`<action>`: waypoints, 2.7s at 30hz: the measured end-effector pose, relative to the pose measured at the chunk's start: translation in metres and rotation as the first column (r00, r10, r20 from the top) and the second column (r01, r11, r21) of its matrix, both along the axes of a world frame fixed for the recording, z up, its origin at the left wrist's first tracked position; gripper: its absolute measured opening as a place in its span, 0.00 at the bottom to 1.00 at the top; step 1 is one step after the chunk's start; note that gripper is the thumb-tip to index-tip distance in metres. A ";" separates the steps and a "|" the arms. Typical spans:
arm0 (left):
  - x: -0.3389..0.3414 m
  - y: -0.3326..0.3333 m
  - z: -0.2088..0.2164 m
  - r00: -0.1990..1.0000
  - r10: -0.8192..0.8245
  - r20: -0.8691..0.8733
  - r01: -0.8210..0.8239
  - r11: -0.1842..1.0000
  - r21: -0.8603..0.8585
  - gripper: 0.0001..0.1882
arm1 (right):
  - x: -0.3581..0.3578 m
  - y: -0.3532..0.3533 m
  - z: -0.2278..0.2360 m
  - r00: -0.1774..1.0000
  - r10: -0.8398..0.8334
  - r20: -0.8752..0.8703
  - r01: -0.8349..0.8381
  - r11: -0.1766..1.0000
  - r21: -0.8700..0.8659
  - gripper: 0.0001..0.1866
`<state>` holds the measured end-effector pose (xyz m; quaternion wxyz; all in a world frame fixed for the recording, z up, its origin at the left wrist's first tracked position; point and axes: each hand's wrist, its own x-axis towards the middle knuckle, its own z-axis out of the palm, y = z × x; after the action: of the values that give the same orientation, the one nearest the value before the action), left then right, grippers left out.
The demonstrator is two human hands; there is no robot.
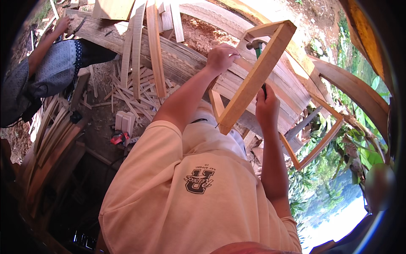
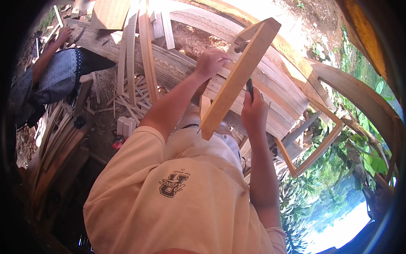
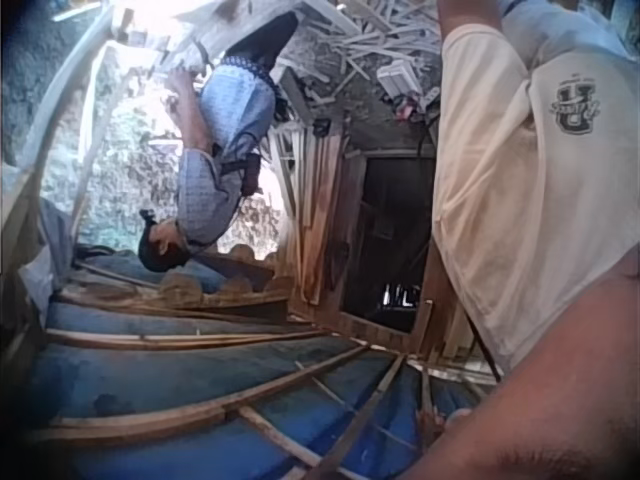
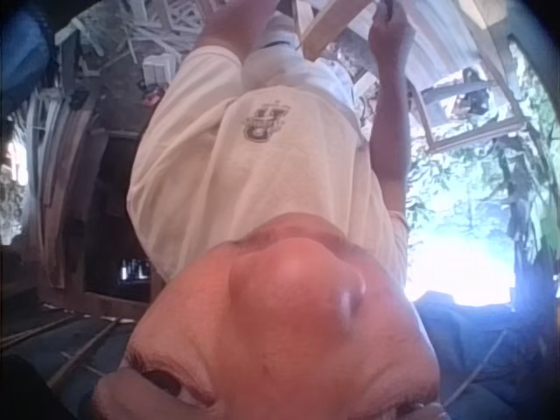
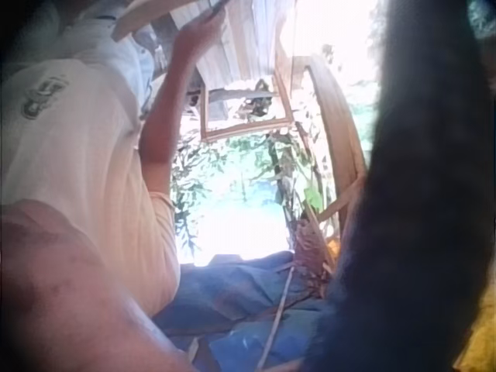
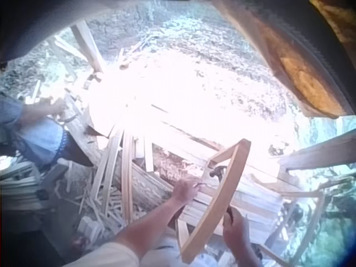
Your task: The person uses a hammer to drive nails into a wooden frame structure, securing the joints. They repeatedly position the frame and strike the nails to fasten the components together in an outdoor setting.
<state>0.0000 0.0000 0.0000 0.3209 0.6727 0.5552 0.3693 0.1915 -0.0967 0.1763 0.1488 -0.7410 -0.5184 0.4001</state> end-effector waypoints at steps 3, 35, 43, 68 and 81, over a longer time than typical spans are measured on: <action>-0.001 0.001 0.000 1.000 0.001 0.010 -0.001 1.000 0.006 0.03 | -0.001 -0.005 -0.010 1.000 0.009 0.020 -0.010 0.997 0.072 0.12; 0.176 -0.067 0.055 0.952 -0.011 -0.307 0.083 0.971 0.224 0.31 | 0.150 -0.068 0.041 0.702 -0.457 -0.546 0.447 0.880 -0.161 0.16; 0.170 -0.023 0.009 0.688 -0.110 -0.718 0.104 0.993 -0.053 0.42 | 0.112 -0.021 0.003 0.920 -0.101 -0.380 0.038 0.985 -0.169 0.21; 0.180 -0.020 -0.030 0.630 0.044 -0.776 -0.011 0.999 0.048 0.26 | 0.077 0.020 -0.023 0.960 0.198 -0.200 -0.216 0.974 -0.074 0.13; 0.181 -0.027 -0.023 0.648 0.119 -0.752 -0.072 0.993 0.096 0.30 | 0.081 0.016 -0.024 0.962 0.175 -0.210 -0.193 0.979 -0.066 0.13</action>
<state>0.1808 -0.0274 -0.0231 0.0215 0.7439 0.6621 0.0879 0.2728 -0.0810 0.1525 0.1315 -0.6504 -0.5495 0.5077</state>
